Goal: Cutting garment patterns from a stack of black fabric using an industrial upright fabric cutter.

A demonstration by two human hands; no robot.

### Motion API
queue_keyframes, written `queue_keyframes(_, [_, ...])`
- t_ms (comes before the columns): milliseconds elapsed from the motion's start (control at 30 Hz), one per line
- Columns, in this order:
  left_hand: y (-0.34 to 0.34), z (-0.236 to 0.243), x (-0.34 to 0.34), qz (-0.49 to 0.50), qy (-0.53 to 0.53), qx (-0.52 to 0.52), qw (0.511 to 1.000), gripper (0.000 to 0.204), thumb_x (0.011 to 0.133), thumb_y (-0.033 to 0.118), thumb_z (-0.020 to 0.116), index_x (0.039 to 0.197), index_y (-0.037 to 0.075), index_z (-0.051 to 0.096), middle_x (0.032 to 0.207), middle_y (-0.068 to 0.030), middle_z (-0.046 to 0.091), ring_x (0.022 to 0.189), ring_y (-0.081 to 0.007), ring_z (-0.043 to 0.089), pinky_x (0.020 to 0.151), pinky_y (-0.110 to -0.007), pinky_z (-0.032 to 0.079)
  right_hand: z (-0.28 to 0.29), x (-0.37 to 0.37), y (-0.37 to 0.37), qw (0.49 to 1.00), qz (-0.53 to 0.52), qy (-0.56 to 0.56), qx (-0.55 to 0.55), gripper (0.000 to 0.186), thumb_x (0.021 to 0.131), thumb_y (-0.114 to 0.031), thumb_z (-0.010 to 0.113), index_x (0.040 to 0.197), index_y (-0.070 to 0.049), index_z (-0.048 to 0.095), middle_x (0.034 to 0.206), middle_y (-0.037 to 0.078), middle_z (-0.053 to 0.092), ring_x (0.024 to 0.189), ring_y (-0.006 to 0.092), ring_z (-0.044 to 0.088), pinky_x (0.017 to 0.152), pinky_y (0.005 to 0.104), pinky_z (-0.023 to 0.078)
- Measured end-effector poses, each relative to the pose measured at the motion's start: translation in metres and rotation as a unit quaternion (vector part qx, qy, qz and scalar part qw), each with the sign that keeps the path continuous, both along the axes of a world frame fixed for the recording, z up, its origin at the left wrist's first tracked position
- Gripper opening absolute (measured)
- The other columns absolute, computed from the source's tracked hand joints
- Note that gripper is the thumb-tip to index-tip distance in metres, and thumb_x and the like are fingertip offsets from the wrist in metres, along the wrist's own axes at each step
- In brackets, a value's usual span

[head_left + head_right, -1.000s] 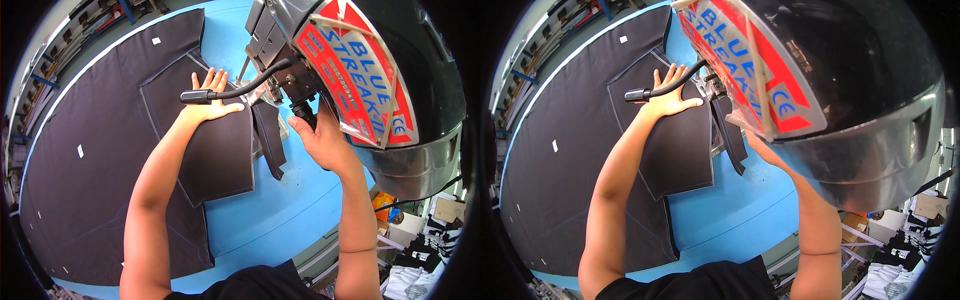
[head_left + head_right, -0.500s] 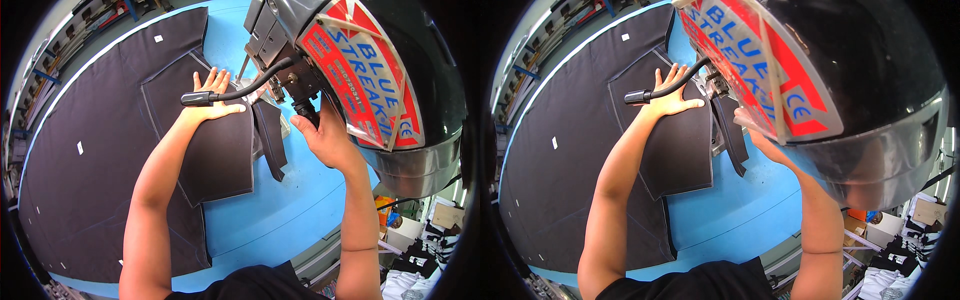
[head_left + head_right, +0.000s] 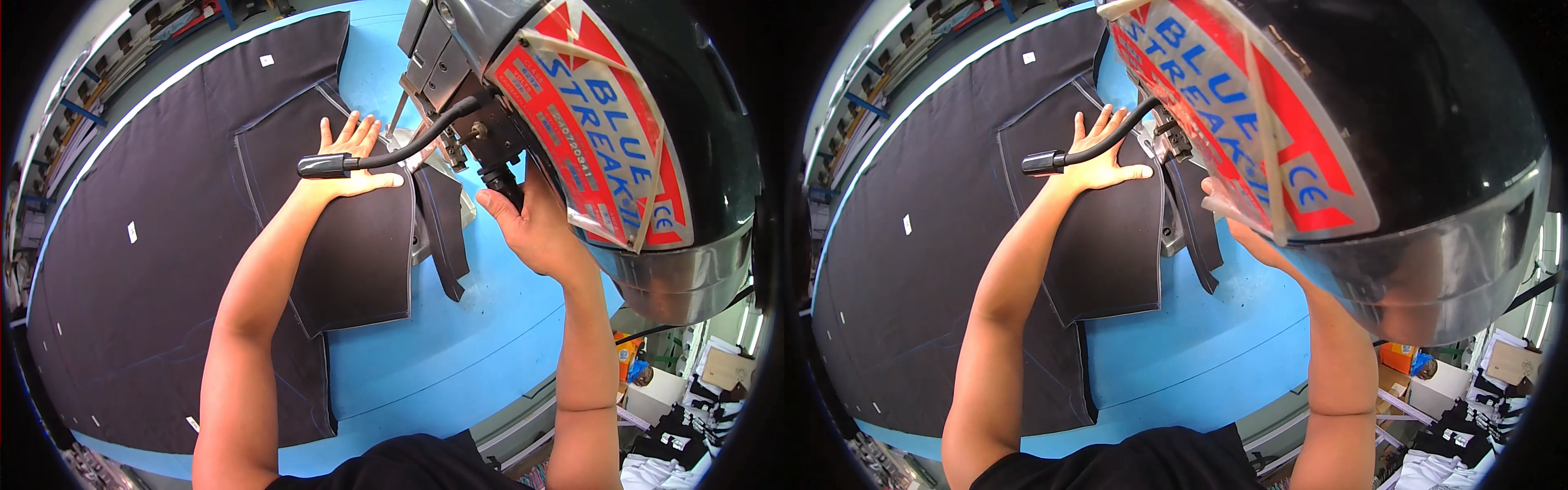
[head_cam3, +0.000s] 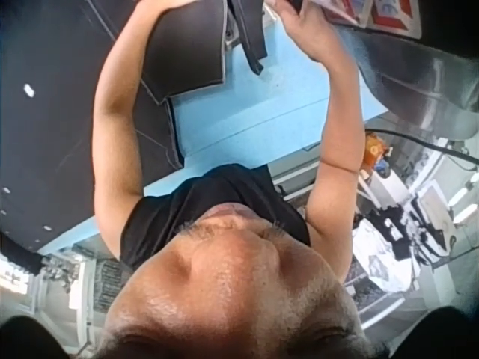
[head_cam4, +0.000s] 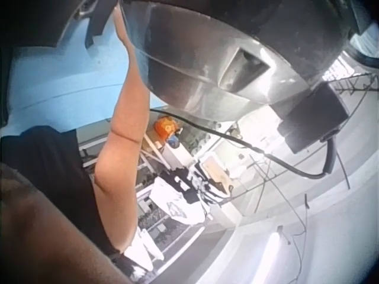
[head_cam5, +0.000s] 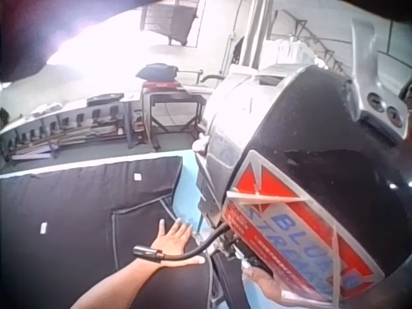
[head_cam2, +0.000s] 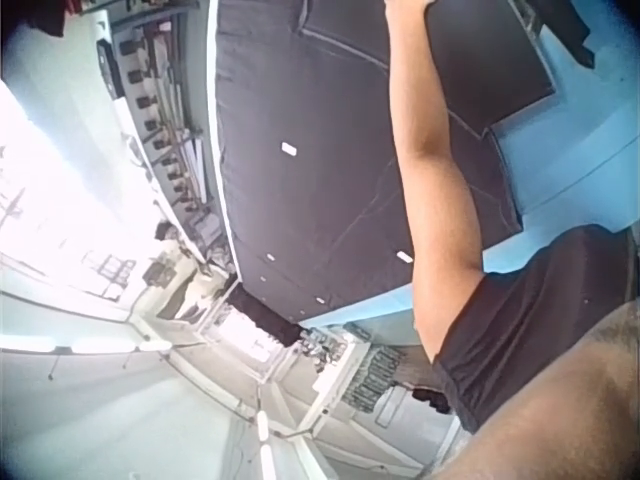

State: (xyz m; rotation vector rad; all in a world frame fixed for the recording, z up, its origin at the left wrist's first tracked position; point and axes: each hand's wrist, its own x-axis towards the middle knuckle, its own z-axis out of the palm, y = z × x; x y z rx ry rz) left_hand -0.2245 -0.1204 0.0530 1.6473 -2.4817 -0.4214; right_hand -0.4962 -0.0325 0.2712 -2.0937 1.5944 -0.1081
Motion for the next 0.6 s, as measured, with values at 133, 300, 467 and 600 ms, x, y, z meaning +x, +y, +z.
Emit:
queue_keyframes(133, [0.000,-0.001,0.002,-0.001,0.013,-0.013,1.000,0.135,0.070,0.100,0.051,0.164,0.006,0.026,0.168,-0.0234,0.028,0.159,-0.0398,0.016,0.122,-0.073,0.005,0.000,0.001,-0.002,1.000,0.003,-0.002,0.002,0.076,0.101,-0.040,0.066,0.156,0.001,0.032,0.145,0.028,0.046,0.135,0.0416,0.044,0.114,0.0482,0.035])
queue_keyframes(300, [-0.002,0.001,0.006,0.024,-0.007,-0.020,0.999,0.135,0.070,0.100,0.049,0.164,0.006,0.027,0.168,-0.0217,0.029,0.159,-0.0405,0.017,0.121,-0.075,0.006,0.001,0.000,-0.007,1.000,0.005,-0.007,0.003,0.076,0.101,-0.039,0.067,0.155,0.001,0.032,0.144,0.028,0.047,0.134,0.0412,0.045,0.113,0.0480,0.036])
queue_keyframes(467, [-0.004,0.007,0.004,0.022,-0.014,0.015,1.000,0.135,0.070,0.102,0.047,0.164,0.006,0.027,0.169,-0.0212,0.029,0.160,-0.0399,0.014,0.121,-0.074,0.001,0.001,-0.001,-0.010,1.000,0.006,-0.013,0.004,0.075,0.101,-0.039,0.067,0.155,0.002,0.033,0.142,0.028,0.048,0.132,0.0408,0.047,0.112,0.0478,0.037])
queue_keyframes(600, [-0.003,0.010,0.003,0.023,-0.015,0.021,0.999,0.137,0.070,0.102,0.047,0.165,0.006,0.026,0.169,-0.0218,0.028,0.160,-0.0398,0.013,0.122,-0.073,-0.001,0.002,-0.001,-0.013,1.000,0.007,-0.016,0.005,0.075,0.101,-0.038,0.067,0.154,0.002,0.033,0.141,0.027,0.049,0.130,0.0405,0.048,0.111,0.0476,0.038])
